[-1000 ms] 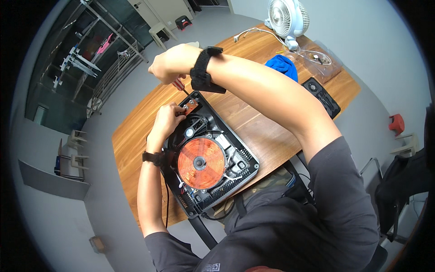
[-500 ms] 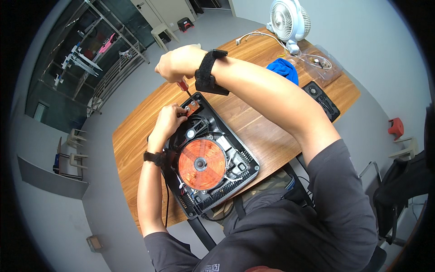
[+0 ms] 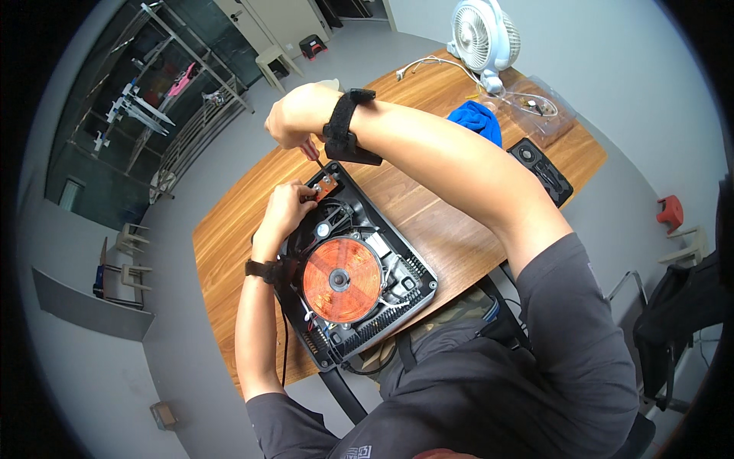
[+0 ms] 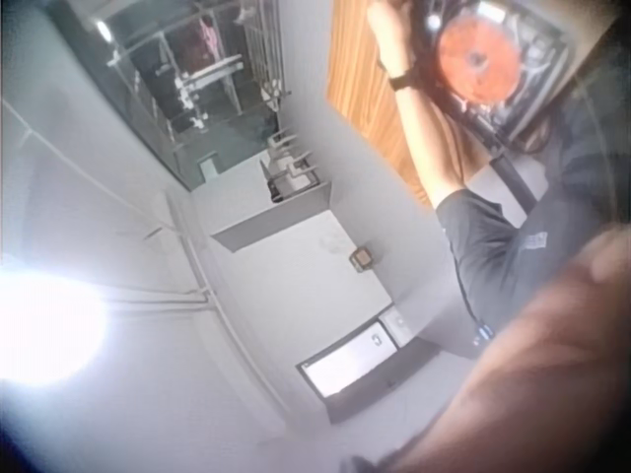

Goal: The person cleans a small black component with a blue cloth, then uses a screwdriver to remove and install screws on a disassembled electronic device. The person handles a circuit board and secures it into the device housing.

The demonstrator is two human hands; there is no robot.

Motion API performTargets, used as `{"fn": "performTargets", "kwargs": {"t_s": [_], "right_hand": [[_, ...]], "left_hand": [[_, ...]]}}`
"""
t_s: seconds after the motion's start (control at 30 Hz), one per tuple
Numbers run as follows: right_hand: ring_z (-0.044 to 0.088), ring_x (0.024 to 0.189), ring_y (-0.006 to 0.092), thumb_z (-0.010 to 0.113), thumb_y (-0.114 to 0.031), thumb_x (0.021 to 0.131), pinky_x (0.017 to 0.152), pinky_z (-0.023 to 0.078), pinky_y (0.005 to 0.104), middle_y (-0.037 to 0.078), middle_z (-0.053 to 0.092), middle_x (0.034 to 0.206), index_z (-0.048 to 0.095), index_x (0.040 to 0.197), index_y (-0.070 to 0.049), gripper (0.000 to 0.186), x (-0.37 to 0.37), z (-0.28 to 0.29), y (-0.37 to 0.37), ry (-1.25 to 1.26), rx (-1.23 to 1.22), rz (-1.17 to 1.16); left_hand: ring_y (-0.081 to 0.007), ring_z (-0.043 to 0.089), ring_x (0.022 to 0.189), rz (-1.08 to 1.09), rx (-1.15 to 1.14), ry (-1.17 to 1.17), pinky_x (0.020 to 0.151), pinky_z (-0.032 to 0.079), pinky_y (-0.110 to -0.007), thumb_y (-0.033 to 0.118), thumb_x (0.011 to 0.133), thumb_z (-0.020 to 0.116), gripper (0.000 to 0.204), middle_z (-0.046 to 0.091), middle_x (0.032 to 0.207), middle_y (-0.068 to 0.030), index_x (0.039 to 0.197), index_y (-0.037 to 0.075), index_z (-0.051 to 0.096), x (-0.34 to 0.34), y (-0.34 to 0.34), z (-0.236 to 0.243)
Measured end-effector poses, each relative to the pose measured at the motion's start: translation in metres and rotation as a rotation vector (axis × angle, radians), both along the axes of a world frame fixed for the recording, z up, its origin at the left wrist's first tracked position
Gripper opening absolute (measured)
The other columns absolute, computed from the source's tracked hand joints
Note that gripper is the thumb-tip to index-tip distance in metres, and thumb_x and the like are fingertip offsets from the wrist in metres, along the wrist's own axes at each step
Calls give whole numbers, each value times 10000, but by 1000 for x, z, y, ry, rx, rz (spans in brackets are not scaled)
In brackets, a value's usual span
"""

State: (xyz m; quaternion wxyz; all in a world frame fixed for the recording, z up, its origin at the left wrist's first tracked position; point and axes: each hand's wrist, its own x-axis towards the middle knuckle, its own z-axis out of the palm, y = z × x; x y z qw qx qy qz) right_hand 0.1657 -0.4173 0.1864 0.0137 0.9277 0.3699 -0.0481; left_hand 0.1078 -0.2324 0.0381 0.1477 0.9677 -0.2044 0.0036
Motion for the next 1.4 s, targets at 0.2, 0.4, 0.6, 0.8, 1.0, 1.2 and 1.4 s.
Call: {"fn": "performTargets", "kwargs": {"t_s": [0.2,0.4,0.6,0.8,1.0,1.2,1.4], "right_hand": [[743,1039,289,570,-192,943,881,585,418,139,770,1124,779,1154,-67,322,19,-11,11,30,-69,-66],[749,983,260,596,-125,891,843,577,379,114,791,1053,812,1046,-82,270,-11,12,-12,91,-3,27],[744,1019,290,593,-124,898,879,578,408,145,777,1095,801,1097,-79,292,-9,9,-4,62,-24,-26],[736,1036,343,628,-172,907,874,587,433,168,763,1132,792,1117,-68,286,14,-17,9,-109,25,-26],[747,1029,293,637,-130,856,877,582,393,146,781,1063,805,1083,-77,286,-22,14,-16,23,-11,26],[766,983,266,672,-172,870,858,590,392,123,793,1038,811,1069,-84,258,-1,-7,-7,28,143,-56],[769,954,254,644,-162,888,853,591,395,126,795,1005,815,1050,-82,249,-5,-2,-6,99,60,-113]], "left_hand": [[-314,716,853,10,17,21,802,564,-398,79,796,825,283,729,951,-168,1073,30,799,-1,-5,5],[-304,721,833,-9,13,3,785,561,-390,55,810,813,275,728,943,-174,1080,8,791,0,2,-1],[-324,710,857,7,2,-2,817,564,-402,75,781,834,294,725,942,-168,1071,36,801,-1,-1,-1],[-323,707,852,29,11,13,815,563,-399,74,786,829,290,722,942,-167,1072,36,801,-1,-3,1],[-326,710,861,15,6,13,822,565,-400,82,786,830,289,723,940,-167,1070,38,801,-3,-1,1],[-333,707,848,-21,32,-29,807,558,-408,74,791,823,291,723,946,-173,1077,29,796,0,-2,-1],[-325,705,831,-17,7,-6,778,550,-398,55,801,816,304,718,936,-183,1100,9,786,-2,-2,1]]}}
